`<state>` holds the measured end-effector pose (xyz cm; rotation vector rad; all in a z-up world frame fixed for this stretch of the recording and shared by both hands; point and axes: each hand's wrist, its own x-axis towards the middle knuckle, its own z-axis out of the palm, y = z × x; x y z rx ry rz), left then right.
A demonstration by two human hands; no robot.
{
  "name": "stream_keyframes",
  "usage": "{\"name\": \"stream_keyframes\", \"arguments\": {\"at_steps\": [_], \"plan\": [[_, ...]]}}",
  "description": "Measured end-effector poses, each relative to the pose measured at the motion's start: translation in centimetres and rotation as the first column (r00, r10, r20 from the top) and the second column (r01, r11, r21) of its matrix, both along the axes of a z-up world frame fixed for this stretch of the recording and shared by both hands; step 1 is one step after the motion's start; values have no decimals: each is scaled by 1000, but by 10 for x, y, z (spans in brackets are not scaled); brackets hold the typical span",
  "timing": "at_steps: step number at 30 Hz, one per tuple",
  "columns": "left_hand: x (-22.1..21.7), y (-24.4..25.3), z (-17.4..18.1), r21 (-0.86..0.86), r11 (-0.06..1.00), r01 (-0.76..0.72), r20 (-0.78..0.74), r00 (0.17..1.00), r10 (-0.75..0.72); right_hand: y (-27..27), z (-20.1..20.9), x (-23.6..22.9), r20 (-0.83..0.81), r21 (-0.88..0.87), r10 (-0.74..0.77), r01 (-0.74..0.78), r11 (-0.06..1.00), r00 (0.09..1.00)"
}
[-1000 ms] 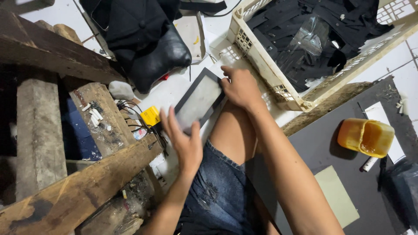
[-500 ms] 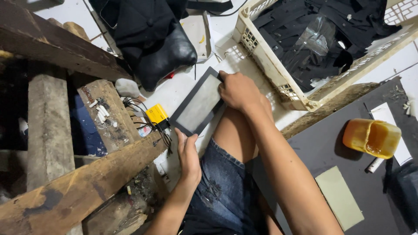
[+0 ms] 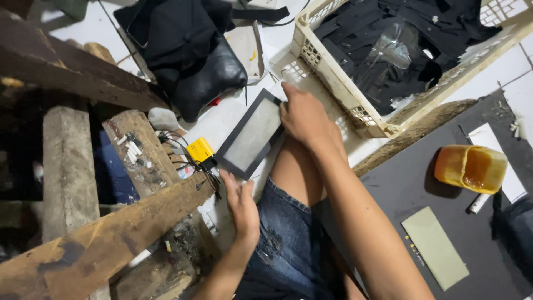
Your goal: The person sits on the floor with a board on their lap and assembles a sign: they align a black frame border around a foam sign blank, press the frame down, rub along the frame edges with a white stick, then peel the frame off the blank and begin positioning another frame.
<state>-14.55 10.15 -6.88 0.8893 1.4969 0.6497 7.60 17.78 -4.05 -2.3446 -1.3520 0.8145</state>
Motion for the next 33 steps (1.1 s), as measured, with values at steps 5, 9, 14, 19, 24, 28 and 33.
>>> {"name": "stream_keyframes", "arguments": {"at_steps": [5, 9, 14, 19, 24, 28, 33], "plan": [[0, -40, 9, 320, 939, 122, 87, 984, -158, -42, -4, -18, 67, 483, -214, 156, 861, 975], [9, -57, 28, 575, 800, 173, 105, 954, -281, -91, 17, -37, 20, 617, -97, 64, 785, 995], [19, -63, 28, 726, 643, 242, 43, 918, -394, -187, 59, -67, -399, 613, -166, 397, 683, 902], [44, -73, 36, 752, 593, 286, 100, 841, -532, -304, 68, -89, -541, 527, -414, 679, 511, 732], [75, -89, 49, 741, 489, 461, 21, 712, -702, -411, 54, -89, -219, 562, -861, 781, 272, 458], [119, -105, 79, 658, 271, 703, -217, 522, -825, -469, 51, -84, -69, 574, -964, 800, 173, 258], [169, -152, 94, 660, -147, 736, -397, 177, -900, -512, 40, -82, 77, 604, -985, 779, 170, 155]]}}
